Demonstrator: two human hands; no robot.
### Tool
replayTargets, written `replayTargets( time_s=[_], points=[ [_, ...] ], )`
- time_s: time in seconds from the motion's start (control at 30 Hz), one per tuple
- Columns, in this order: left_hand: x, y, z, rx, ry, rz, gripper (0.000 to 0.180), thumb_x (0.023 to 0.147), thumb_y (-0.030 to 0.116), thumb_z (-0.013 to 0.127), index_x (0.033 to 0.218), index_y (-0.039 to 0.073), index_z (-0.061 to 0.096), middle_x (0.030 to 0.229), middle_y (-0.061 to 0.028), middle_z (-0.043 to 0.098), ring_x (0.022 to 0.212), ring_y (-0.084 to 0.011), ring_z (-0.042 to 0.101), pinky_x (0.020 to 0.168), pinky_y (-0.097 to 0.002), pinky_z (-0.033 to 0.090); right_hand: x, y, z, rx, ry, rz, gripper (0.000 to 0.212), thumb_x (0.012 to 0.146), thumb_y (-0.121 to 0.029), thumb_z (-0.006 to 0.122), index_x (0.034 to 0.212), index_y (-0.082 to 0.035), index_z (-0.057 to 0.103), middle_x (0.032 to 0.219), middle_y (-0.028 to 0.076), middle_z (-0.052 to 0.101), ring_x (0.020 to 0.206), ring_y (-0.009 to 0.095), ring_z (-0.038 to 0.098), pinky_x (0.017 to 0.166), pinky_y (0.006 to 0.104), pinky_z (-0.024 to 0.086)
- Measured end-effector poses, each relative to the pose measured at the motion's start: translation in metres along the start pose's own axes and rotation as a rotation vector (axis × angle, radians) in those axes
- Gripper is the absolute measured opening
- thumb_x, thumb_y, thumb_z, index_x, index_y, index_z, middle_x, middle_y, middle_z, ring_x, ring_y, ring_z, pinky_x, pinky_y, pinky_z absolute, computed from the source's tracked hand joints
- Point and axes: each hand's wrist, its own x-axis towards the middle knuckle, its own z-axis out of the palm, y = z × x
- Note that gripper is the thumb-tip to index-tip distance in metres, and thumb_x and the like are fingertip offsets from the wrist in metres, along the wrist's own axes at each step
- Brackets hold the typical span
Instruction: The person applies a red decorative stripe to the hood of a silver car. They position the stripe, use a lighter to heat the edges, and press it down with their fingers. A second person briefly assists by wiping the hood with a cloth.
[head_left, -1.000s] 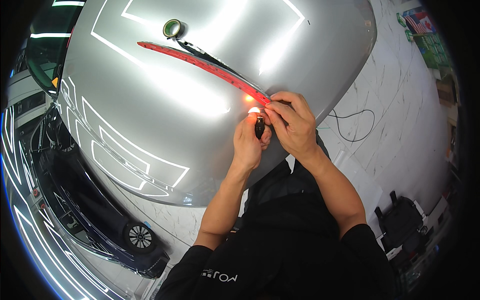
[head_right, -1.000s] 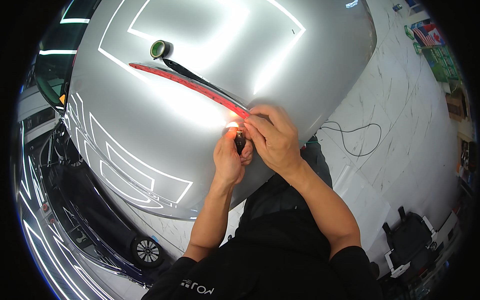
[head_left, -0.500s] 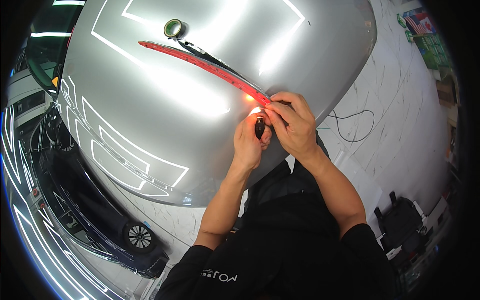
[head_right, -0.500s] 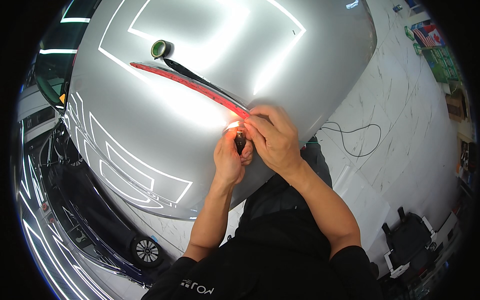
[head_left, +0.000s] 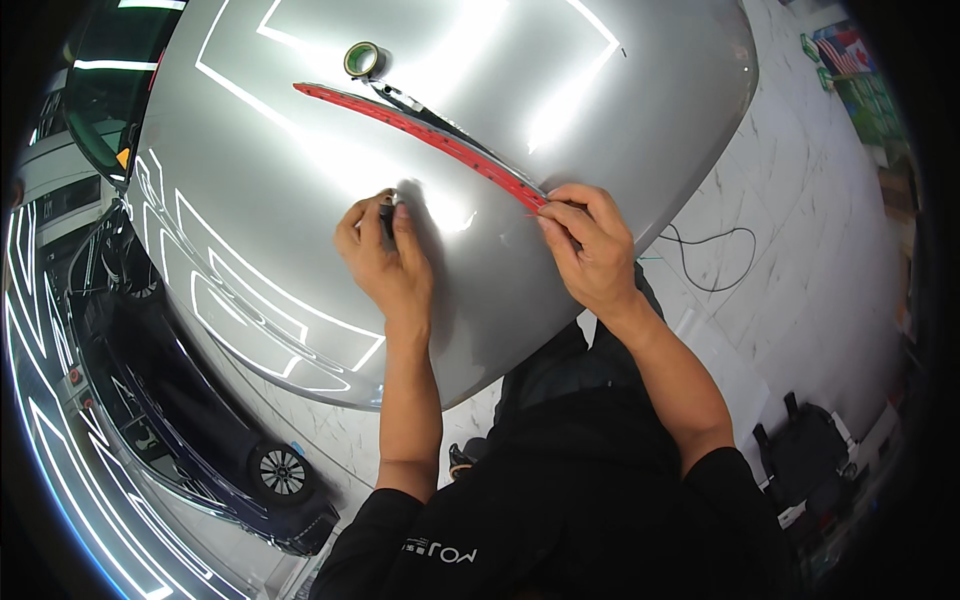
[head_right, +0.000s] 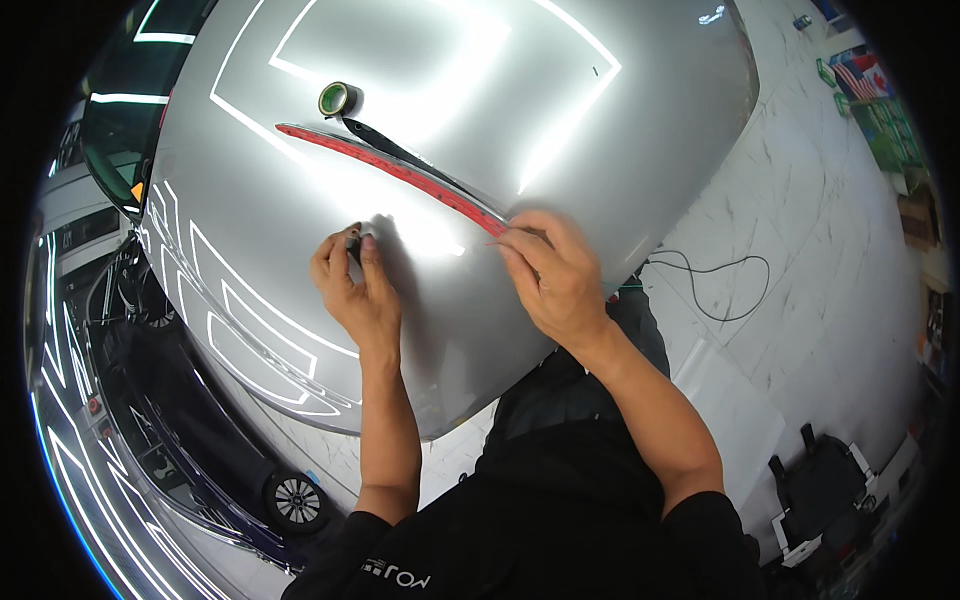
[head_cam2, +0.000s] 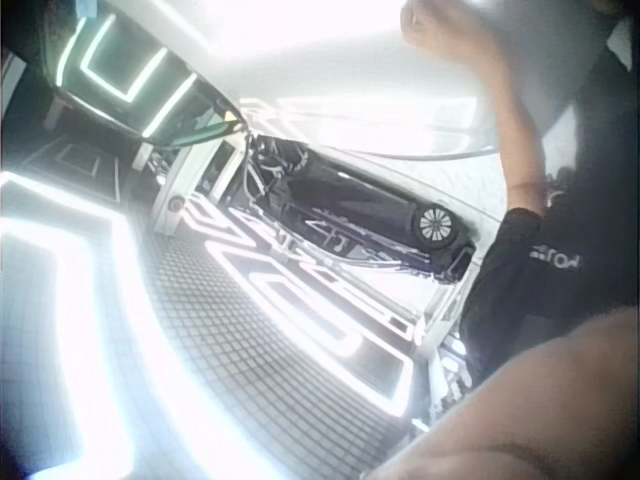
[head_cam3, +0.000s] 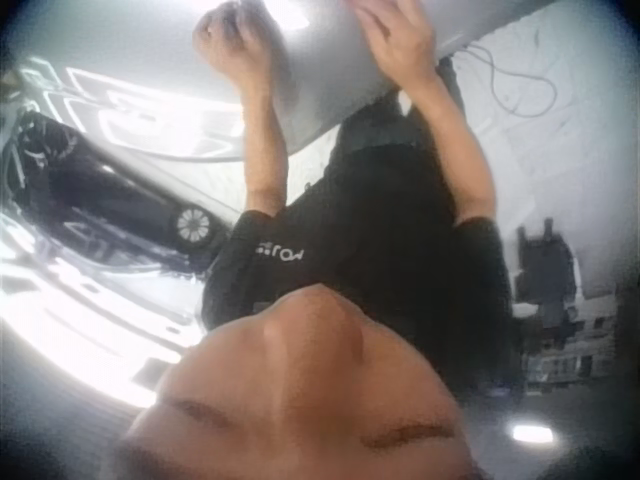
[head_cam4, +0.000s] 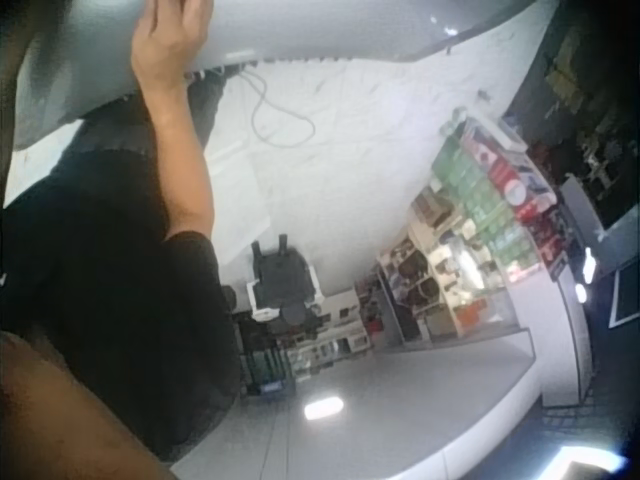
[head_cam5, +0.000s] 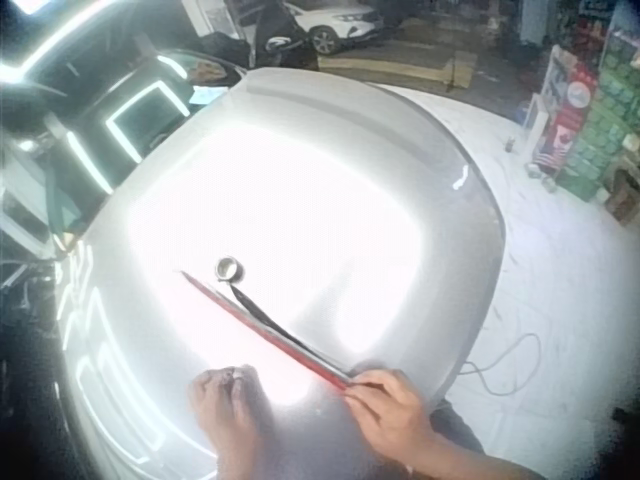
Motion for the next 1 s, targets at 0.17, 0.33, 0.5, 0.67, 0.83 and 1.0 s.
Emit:
replayTargets(
  time_s=[0.17, 0.33, 0.5, 0.67, 0.83, 1.0],
  points=[
    [0.028, -0.023, 0.006, 0.104, 0.036, -0.062, 0.036, 0.108, 0.023, 0.075, 0.138, 0.003, 0.075, 0.122, -0.0137, 0.064, 0.114, -0.0303, 0.059, 0.100, -0.0420, 0.050, 0.000, 0.001, -0.001, 0.002, -0.003, 0.008, 0.017, 0.090, 0.004, 0.083, 0.105, -0.001, 0.078, 0.113, 0.009, 0.072, 0.092, 0.028, 0.070, 0.077, 0.0385, 0.057],
    [0.028, -0.024, 0.015, 0.159, 0.254, 0.060, 0.047, 0.104, 0.020, 0.079, 0.141, -0.006, 0.068, 0.129, -0.0224, 0.063, 0.121, -0.0361, 0.058, 0.105, -0.0477, 0.049, 0.000, 0.001, -0.004, -0.015, -0.029, 0.004, 0.016, 0.090, 0.006, 0.083, 0.105, 0.000, 0.079, 0.116, 0.010, 0.072, 0.096, 0.025, 0.071, 0.078, 0.0356, 0.057],
    [-0.006, 0.010, 0.012, -0.021, 0.104, 0.316, 0.029, 0.090, 0.004, 0.081, 0.119, -0.001, 0.079, 0.113, -0.0159, 0.067, 0.108, -0.0322, 0.062, 0.093, -0.0425, 0.051, 0.000, 0.001, -0.002, 0.013, -0.014, 0.018, 0.016, 0.090, 0.006, 0.082, 0.105, 0.001, 0.079, 0.116, 0.010, 0.072, 0.097, 0.026, 0.071, 0.079, 0.0364, 0.058],
    [-0.025, 0.052, 0.027, -0.162, -0.136, 0.457, 0.034, 0.079, 0.008, 0.089, 0.113, 0.008, 0.083, 0.103, -0.0062, 0.066, 0.095, -0.0267, 0.061, 0.082, -0.0395, 0.051, 0.000, 0.001, 0.000, 0.015, -0.017, -0.004, 0.019, 0.089, 0.007, 0.083, 0.107, 0.001, 0.078, 0.116, 0.010, 0.072, 0.097, 0.027, 0.072, 0.079, 0.0376, 0.059],
    [-0.019, 0.056, 0.036, -0.187, -0.172, 0.479, 0.031, 0.078, 0.008, 0.089, 0.108, 0.010, 0.082, 0.097, -0.0050, 0.064, 0.090, -0.0260, 0.059, 0.074, -0.0390, 0.051, 0.001, 0.002, -0.001, 0.002, -0.017, -0.031, 0.021, 0.088, 0.006, 0.083, 0.107, 0.001, 0.078, 0.117, 0.011, 0.072, 0.097, 0.028, 0.071, 0.080, 0.0379, 0.058],
    [-0.015, 0.054, 0.041, -0.210, -0.173, 0.522, 0.028, 0.076, 0.006, 0.089, 0.102, 0.010, 0.080, 0.092, -0.0036, 0.063, 0.086, -0.0255, 0.058, 0.071, -0.0390, 0.049, -0.001, 0.003, 0.001, -0.008, -0.007, -0.032, 0.020, 0.088, 0.006, 0.082, 0.107, 0.001, 0.077, 0.116, 0.010, 0.072, 0.097, 0.029, 0.070, 0.080, 0.0391, 0.058]
  ],
)
